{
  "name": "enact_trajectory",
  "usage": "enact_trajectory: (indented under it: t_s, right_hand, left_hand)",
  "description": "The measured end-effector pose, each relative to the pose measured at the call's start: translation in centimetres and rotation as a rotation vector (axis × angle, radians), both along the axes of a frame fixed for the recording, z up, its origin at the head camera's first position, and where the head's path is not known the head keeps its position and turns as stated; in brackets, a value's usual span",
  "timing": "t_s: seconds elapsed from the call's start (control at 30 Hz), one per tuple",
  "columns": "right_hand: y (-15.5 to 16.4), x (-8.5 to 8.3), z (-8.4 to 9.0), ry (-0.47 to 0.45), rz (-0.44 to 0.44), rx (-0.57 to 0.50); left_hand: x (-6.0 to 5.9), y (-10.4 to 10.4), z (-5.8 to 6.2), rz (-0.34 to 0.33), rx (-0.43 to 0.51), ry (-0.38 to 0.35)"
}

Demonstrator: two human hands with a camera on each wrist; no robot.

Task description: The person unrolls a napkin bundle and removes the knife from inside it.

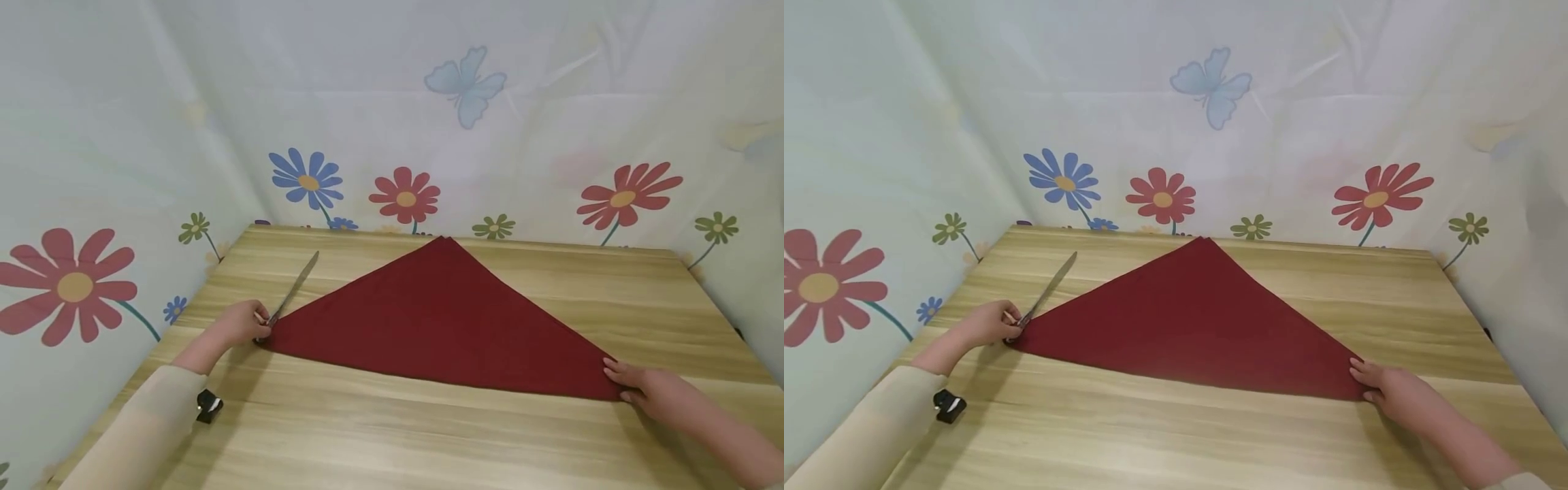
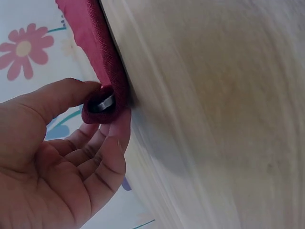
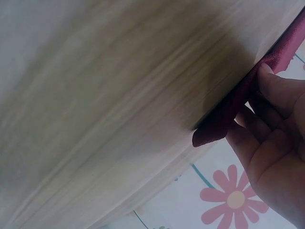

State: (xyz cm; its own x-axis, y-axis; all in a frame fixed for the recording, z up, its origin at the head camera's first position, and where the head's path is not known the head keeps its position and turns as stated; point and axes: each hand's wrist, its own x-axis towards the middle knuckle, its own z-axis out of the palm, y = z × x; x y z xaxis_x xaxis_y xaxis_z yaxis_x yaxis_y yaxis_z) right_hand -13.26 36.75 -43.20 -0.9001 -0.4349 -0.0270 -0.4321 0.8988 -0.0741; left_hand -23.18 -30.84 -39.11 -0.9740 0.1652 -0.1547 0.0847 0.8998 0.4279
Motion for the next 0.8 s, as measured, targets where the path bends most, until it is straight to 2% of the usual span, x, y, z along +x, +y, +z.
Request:
enact_trajectory:
  t_s: [0.3,0.47,0.63,0.8]
  right_hand:
    - [-0.3,0.3,0.4,-0.018,-0.034,-0.019]
    - [-0.3,0.2,0.4,-0.009,-0.03,-0.023]
    - [-0.2,0.1,0.2,0.007,-0.021,-0.026]
    - [0.0,0.0,0.0,-0.006,-0.011,-0.01]
  left_hand:
    - [-0.3,-1.3,-0.2,-0.019,0.059,-0.057]
    - [-0.1,-2.0,-0.1,-0.005,0.101,-0.093]
    - [-0.3,-2.4,-0.4,0.0,0.106,-0.1]
    - [0.1,-2.0,0.0,0.012,0.073,-0.135]
